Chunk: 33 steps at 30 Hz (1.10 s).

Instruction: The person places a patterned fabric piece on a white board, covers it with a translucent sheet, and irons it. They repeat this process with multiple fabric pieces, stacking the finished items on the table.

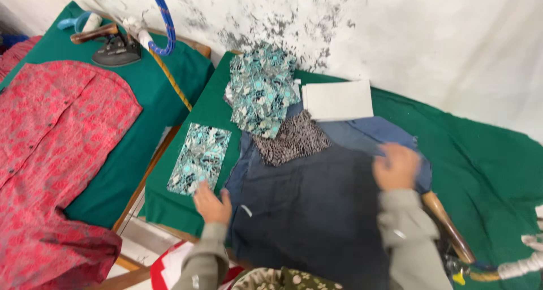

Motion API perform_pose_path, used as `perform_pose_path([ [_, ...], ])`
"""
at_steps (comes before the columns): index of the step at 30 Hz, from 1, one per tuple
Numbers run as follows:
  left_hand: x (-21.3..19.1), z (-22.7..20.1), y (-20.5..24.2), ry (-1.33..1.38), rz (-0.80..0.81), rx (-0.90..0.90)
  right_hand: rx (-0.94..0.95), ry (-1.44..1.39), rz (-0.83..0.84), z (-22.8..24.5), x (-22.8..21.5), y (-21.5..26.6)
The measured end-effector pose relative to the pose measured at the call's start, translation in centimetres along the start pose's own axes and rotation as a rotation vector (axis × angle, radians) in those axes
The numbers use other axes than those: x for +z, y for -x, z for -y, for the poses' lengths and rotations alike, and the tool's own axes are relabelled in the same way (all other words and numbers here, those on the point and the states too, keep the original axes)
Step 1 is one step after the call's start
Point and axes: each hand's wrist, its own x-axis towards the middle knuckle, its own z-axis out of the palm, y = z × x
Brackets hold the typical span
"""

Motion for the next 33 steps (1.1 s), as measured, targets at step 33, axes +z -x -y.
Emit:
perform_pose_path([
  [33, 1.9, -3.0, 3.3, -0.022, 0.251, 0.126, -0.27, 0.132, 0.654, -3.6, 27.7, -11.3],
])
